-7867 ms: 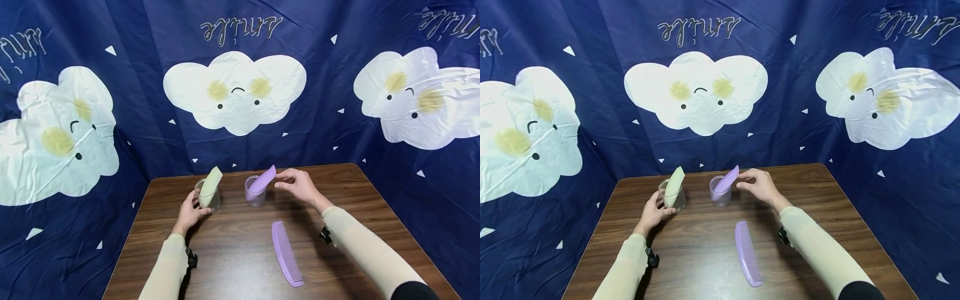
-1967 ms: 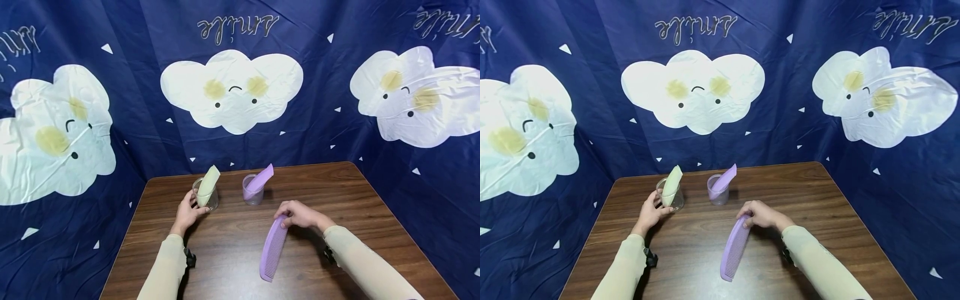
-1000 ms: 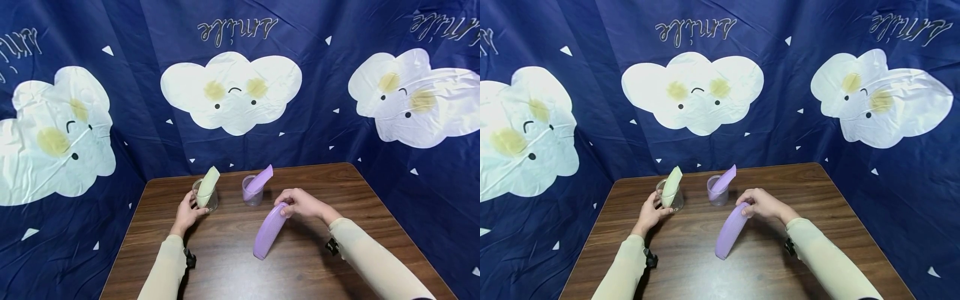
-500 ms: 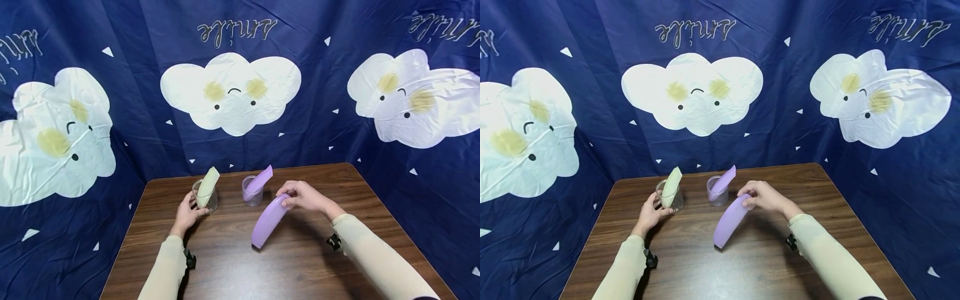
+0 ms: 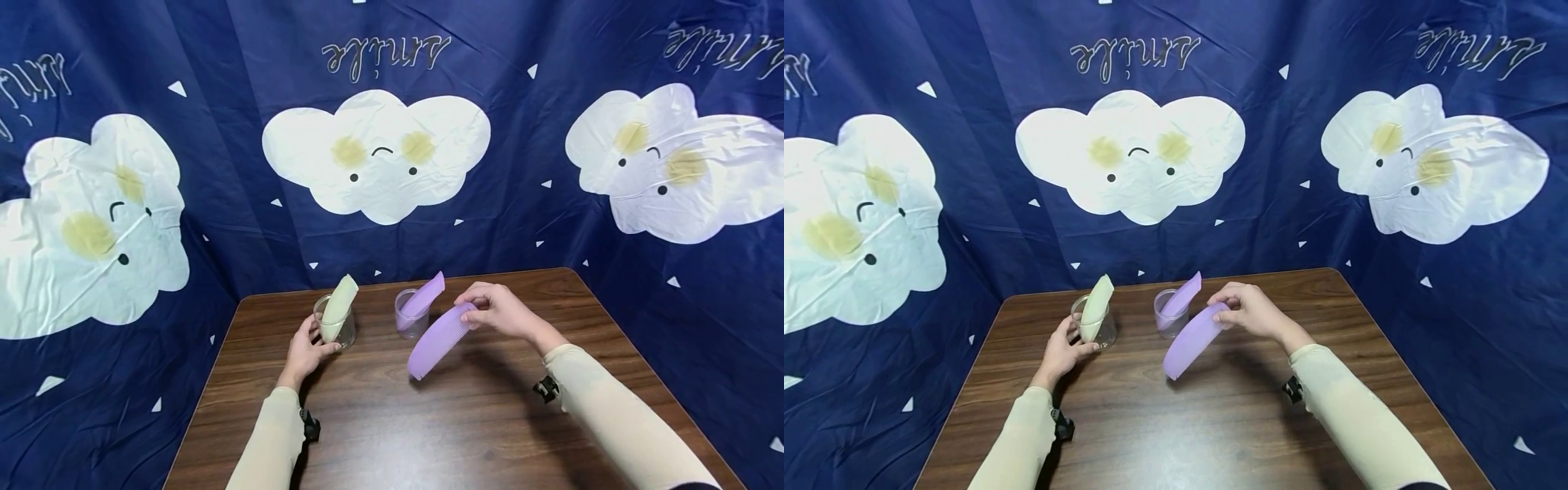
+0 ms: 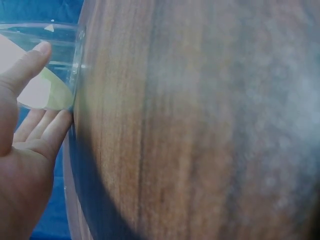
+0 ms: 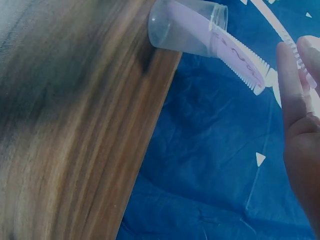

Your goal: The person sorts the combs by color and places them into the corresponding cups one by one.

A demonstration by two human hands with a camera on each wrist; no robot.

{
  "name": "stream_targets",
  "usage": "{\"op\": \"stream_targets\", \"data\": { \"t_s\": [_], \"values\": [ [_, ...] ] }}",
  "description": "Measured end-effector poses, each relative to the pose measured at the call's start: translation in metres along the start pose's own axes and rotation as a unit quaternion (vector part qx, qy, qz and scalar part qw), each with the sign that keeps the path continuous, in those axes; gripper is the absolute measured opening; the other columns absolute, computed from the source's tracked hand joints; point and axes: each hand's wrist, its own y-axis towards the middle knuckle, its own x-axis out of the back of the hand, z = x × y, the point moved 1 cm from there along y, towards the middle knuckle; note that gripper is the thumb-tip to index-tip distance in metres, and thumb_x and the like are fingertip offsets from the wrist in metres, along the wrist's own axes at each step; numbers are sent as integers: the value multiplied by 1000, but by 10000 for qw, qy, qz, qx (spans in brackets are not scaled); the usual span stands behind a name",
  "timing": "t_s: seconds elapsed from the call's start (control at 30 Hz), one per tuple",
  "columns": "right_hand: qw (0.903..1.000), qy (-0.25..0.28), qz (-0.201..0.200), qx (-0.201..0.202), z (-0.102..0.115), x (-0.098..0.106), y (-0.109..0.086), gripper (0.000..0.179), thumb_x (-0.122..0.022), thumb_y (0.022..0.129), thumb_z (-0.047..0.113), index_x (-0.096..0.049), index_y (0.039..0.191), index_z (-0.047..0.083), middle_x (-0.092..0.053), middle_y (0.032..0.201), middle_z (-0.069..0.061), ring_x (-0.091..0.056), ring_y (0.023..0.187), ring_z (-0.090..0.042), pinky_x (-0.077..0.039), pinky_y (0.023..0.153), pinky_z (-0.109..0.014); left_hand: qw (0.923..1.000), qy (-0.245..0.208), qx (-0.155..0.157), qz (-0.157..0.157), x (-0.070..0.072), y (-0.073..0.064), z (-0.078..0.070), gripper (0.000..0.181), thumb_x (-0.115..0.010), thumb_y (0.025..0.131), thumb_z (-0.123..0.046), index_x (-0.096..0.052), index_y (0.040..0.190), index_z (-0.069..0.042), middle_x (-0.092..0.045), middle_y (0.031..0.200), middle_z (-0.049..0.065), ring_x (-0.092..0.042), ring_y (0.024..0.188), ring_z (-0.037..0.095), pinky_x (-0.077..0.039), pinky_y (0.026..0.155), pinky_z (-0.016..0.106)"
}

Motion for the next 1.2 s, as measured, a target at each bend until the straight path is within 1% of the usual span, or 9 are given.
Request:
{"op": "stream_targets", "data": {
  "t_s": [0.17, 0.37, 0.43, 0.57, 0.63, 0.7, 0.83, 1.0, 1.2],
  "values": [
    [9997, -31, -212, 108, 1, 3, 3, 27, -81, 84, -3, -74, 111, -3, -66, 107, -20, -73, 85, -22, -65, 64, -38, 10000, 3, 17, -18, 1, 0, 2, 94, -86, 75, 5, -36, 153, -2, -46, 145, 27, -43, 144, 44, -45, 114, 50],
    [9913, -920, -778, 535, 5, 7, 8, 25, -83, 83, -1, -76, 107, 0, -71, 105, -14, -71, 93, -24, -62, 75, -21, 9999, 77, 102, 37, 3, 1, 0, 94, -86, 77, 3, -34, 155, -3, -43, 148, 27, -39, 146, 43, -44, 116, 50],
    [9900, -951, -871, 570, 9, 8, 10, 25, -82, 83, -4, -76, 107, -3, -71, 105, -17, -71, 93, -28, -63, 74, -22, 9999, 46, 135, 85, 3, -1, -6, 94, -85, 78, 4, -32, 156, -2, -42, 149, 28, -38, 147, 44, -43, 117, 50],
    [9920, -652, -930, 549, 27, 8, 11, 24, -77, 84, -12, -72, 107, -12, -67, 105, -27, -71, 89, -36, -65, 65, -31, 9997, -20, 153, 174, 4, -8, -24, 93, -82, 79, 7, -30, 156, 4, -41, 149, 32, -36, 147, 46, -41, 117, 52],
    [9922, -581, -988, 490, 37, 9, 10, 24, -76, 84, -13, -72, 107, -13, -67, 105, -28, -71, 88, -36, -65, 64, -31, 9997, -2, 161, 194, 5, -11, -32, 92, -82, 79, 8, -30, 155, 5, -41, 148, 33, -37, 146, 48, -42, 116, 53],
    [9911, -629, -1079, 460, 46, 10, 10, 24, -77, 83, -12, -72, 107, -13, -68, 105, -28, -71, 89, -35, -64, 66, -28, 9996, 13, 179, 196, 4, -13, -33, 91, -82, 80, 7, -31, 155, 5, -42, 148, 32, -38, 146, 47, -42, 116, 53],
    [9863, -836, -1331, 502, 54, 11, 10, 25, -78, 82, -11, -73, 107, -12, -69, 104, -26, -71, 89, -34, -62, 69, -20, 9998, 22, 147, 140, 2, -8, -21, 94, -83, 79, 6, -30, 156, 2, -41, 148, 31, -38, 146, 47, -41, 116, 52],
    [9830, -860, -1521, 569, 54, 11, 12, 25, -78, 82, -12, -73, 107, -12, -70, 105, -28, -71, 87, -35, -62, 67, -19, 9999, 121, 45, 14, 0, -1, -1, 96, -86, 78, 2, -32, 157, -3, -45, 147, 26, -41, 145, 44, -44, 115, 50],
    [9748, -1091, -1842, 623, 55, 11, 17, 26, -81, 80, -11, -73, 105, -12, -72, 102, -27, -72, 85, -36, -59, 66, -14, 9999, 96, 48, -1, 0, -1, 1, 95, -86, 78, 2, -33, 157, -3, -45, 147, 26, -41, 145, 43, -44, 115, 49]
  ]
}}
